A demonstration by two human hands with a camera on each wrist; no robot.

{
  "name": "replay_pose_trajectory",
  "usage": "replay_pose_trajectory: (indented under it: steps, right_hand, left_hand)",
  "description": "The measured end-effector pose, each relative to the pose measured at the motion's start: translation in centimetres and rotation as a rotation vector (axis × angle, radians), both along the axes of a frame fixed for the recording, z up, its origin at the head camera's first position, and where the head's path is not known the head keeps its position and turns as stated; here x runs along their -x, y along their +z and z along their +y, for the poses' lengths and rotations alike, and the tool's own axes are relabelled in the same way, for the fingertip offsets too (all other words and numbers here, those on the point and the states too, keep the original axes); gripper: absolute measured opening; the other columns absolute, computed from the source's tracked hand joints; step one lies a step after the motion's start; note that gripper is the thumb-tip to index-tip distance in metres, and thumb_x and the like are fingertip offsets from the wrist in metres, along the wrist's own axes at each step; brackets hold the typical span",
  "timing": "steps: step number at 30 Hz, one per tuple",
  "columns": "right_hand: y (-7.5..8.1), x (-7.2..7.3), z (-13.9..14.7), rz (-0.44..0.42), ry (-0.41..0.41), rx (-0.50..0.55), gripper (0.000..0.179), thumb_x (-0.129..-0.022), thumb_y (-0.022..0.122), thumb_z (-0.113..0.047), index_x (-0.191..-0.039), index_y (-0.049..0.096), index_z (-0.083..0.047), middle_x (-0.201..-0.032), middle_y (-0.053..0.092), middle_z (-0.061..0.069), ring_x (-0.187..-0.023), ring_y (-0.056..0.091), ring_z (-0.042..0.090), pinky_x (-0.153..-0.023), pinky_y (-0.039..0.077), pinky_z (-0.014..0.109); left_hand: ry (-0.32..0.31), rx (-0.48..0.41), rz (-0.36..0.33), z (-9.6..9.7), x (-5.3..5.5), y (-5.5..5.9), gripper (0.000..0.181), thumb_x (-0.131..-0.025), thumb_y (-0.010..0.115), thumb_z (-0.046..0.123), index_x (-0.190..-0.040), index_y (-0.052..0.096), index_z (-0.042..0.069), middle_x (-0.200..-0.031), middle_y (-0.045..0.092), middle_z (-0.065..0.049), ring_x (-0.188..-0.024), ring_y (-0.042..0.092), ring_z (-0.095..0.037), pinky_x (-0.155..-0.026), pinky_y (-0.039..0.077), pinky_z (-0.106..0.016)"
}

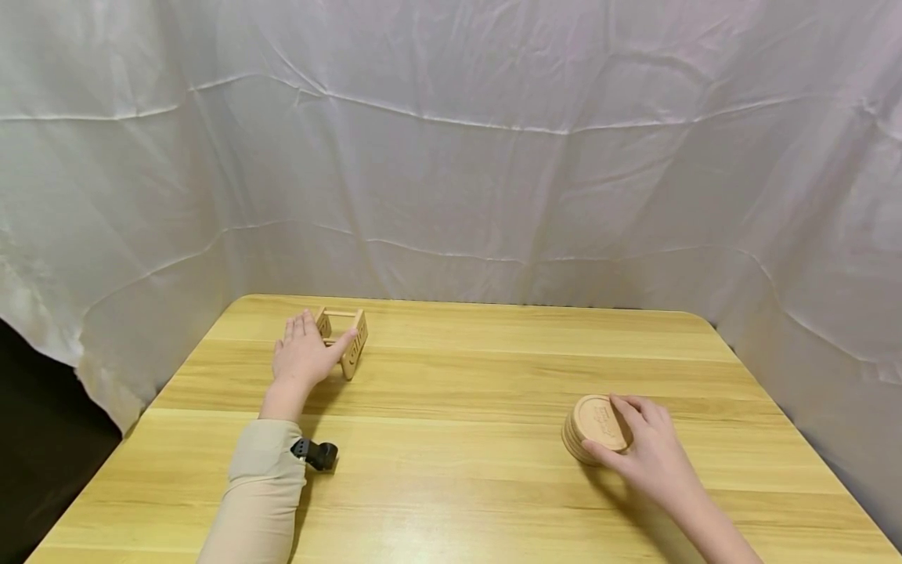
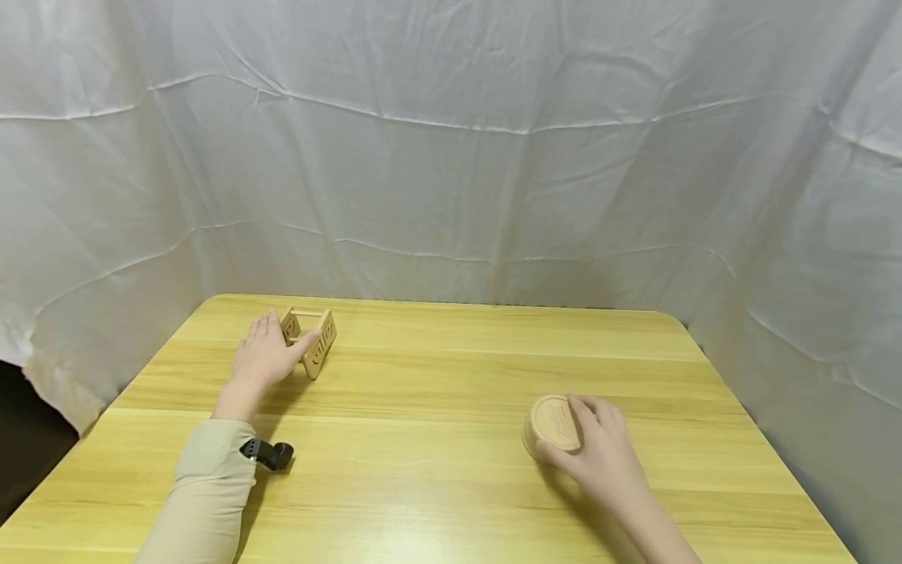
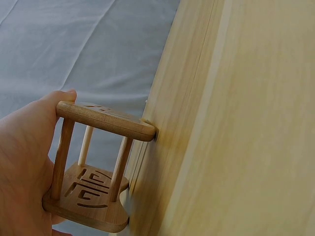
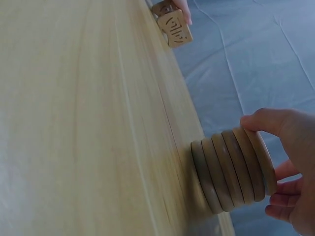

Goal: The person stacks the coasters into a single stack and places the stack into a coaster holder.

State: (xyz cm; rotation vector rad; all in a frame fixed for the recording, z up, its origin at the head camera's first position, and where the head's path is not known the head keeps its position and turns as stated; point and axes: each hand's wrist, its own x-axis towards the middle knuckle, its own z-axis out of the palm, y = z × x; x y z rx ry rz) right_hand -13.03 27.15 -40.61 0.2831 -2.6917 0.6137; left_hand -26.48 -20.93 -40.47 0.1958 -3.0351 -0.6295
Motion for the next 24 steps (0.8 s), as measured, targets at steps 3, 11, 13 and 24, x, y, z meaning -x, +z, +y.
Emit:
replay_pose_trajectory:
  steps: [3, 11, 13, 24]
  right_hand:
    - [-0.02, -0.01, 0.11, -0.021, -0.008, 0.002, 0.08, -0.072, 0.084, -0.04, -0.129, 0.055, 0.008, -0.125, 0.053, 0.024, -0.115, 0.043, 0.039, -0.09, 0.043, 0.059]
    - [-0.02, 0.06, 0.19, -0.027, -0.013, 0.004, 0.079, -0.073, 0.083, -0.041, -0.128, 0.056, 0.008, -0.124, 0.053, 0.025, -0.115, 0.043, 0.04, -0.091, 0.042, 0.06]
    - [-0.06, 0.09, 0.22, -0.023, -0.011, 0.004, 0.078, -0.073, 0.083, -0.04, -0.128, 0.056, 0.008, -0.124, 0.053, 0.025, -0.115, 0.043, 0.04, -0.091, 0.042, 0.059]
    - [-0.32, 0.25, 0.39, -0.018, 0.003, 0.01, 0.076, -0.075, 0.082, -0.039, -0.129, 0.055, 0.007, -0.123, 0.053, 0.025, -0.114, 0.043, 0.04, -0.09, 0.042, 0.059]
  left_hand:
    - [0.0, 0.0, 0.0, -0.02, 0.02, -0.02, 0.115, -0.087, 0.024, 0.082, -0.152, -0.006, -0.009, -0.159, -0.001, -0.032, -0.148, 0.002, -0.05, -0.119, 0.006, -0.065]
    - [0.001, 0.002, -0.003, -0.07, 0.08, -0.11, 0.116, -0.086, 0.023, 0.083, -0.152, -0.007, -0.008, -0.159, -0.002, -0.031, -0.148, 0.001, -0.05, -0.119, 0.007, -0.064]
    - [0.002, -0.002, -0.005, -0.07, 0.07, -0.1, 0.116, -0.086, 0.023, 0.083, -0.152, -0.007, -0.008, -0.159, -0.002, -0.031, -0.148, 0.0, -0.05, -0.12, 0.006, -0.064]
    - [0.003, -0.011, -0.003, -0.02, -0.02, 0.0, 0.115, -0.087, 0.026, 0.082, -0.152, -0.003, -0.009, -0.159, -0.002, -0.032, -0.148, 0.001, -0.05, -0.12, 0.007, -0.064]
